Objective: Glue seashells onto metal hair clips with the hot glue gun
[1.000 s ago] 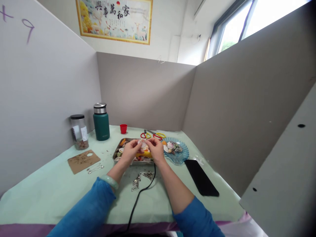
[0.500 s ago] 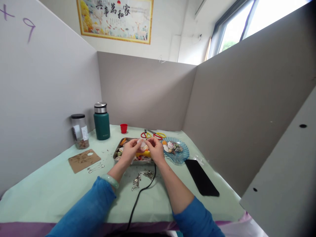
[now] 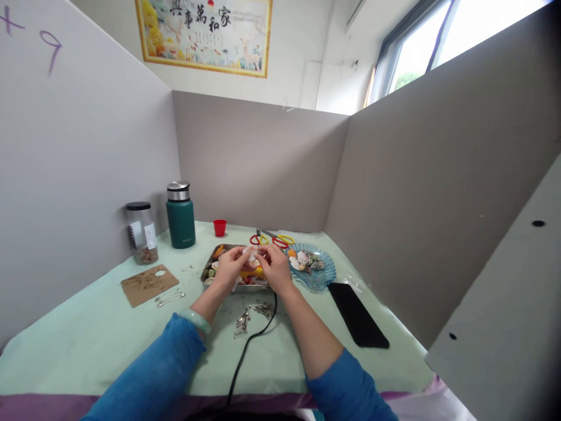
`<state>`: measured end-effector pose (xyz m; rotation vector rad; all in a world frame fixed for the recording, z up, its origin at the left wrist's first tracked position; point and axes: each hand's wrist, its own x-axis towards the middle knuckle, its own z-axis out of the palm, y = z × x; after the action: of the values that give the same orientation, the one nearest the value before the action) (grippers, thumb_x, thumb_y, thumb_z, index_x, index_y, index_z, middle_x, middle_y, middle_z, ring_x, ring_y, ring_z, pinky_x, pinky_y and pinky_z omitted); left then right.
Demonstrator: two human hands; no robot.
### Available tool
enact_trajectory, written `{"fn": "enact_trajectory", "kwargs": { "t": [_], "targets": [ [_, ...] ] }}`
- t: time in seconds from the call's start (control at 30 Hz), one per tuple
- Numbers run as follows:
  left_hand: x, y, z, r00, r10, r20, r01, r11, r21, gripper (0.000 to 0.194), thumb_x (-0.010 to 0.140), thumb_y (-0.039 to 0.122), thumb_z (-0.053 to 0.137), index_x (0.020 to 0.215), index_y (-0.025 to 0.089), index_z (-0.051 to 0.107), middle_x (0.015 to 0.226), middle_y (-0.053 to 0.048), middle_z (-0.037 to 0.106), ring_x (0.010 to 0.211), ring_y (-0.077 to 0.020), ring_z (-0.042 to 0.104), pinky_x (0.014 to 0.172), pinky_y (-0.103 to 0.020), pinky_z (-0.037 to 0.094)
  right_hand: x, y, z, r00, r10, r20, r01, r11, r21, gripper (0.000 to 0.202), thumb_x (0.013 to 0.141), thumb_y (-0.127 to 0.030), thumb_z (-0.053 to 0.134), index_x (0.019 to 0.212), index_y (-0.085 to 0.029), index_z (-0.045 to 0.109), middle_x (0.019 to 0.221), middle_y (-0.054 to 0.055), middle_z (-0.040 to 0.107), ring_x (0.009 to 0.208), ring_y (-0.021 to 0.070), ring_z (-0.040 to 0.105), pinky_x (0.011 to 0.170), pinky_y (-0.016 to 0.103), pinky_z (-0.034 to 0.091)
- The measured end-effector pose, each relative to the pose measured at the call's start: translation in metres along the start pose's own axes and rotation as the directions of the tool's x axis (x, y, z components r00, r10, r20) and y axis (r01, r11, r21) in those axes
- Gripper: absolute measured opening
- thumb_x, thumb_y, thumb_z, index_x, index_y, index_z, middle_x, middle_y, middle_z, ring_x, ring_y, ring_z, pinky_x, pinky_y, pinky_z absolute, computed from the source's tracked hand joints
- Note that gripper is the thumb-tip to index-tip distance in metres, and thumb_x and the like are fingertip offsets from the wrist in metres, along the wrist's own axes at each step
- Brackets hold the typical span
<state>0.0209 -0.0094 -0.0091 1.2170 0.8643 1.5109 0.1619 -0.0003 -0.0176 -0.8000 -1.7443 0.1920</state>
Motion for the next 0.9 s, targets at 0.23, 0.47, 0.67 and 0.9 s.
{"fn": "enact_trajectory", "kwargs": {
  "t": [0.23,0.47,0.67,0.9],
  "targets": [
    [0.0003,-0.0029,-0.0018,1.0,0.012,0.026,-0.012,1.0,-0.003,0.046,0.057,0.046,0.078,0.086,0.013,0.062,0.057,0.0,0.063,0.051,-0.0163,0.063,0.057,-0.028,0.053,-0.0009,0.0005,-0.0016,0.997,-0.066,0.042,0.069,0.993,-0.093,0.019,0.089,-0.026,0.046,0.095,-0.02,0.063,0.092,0.008,0.061,0.08,0.0175,0.056,0.074,0.028,0.044],
    [-0.0006,-0.0009,-0.0006,0.999,0.026,0.032,-0.027,0.999,0.025,0.046,0.058,0.048,0.077,0.085,0.013,0.063,0.058,-0.001,0.064,0.052,-0.0163,0.063,0.057,-0.028,0.054,-0.0009,0.0025,0.0011,0.999,-0.023,0.028,0.025,0.997,-0.073,0.013,0.085,-0.025,0.051,0.091,-0.019,0.061,0.087,0.006,0.059,0.077,0.0167,0.055,0.07,0.026,0.043],
    [-0.0015,-0.0018,-0.0011,0.999,0.036,0.032,-0.038,0.998,0.048,0.045,0.06,0.047,0.076,0.086,0.013,0.064,0.061,-0.001,0.066,0.054,-0.0162,0.063,0.058,-0.028,0.054,0.0016,0.0004,-0.0003,1.0,0.0,0.016,0.001,1.0,-0.031,0.012,0.084,-0.022,0.05,0.084,-0.019,0.061,0.083,0.005,0.06,0.074,0.016,0.055,0.068,0.026,0.042],
    [-0.0004,-0.0031,-0.0023,0.999,0.035,0.033,-0.037,0.997,0.061,0.046,0.062,0.048,0.075,0.09,0.013,0.064,0.064,-0.001,0.067,0.056,-0.0163,0.064,0.061,-0.029,0.055,0.004,0.0041,0.0001,1.0,0.009,-0.014,-0.009,1.0,0.006,0.013,0.082,-0.02,0.05,0.077,-0.018,0.062,0.074,0.003,0.059,0.069,0.0151,0.053,0.064,0.024,0.04]
  ]
}}
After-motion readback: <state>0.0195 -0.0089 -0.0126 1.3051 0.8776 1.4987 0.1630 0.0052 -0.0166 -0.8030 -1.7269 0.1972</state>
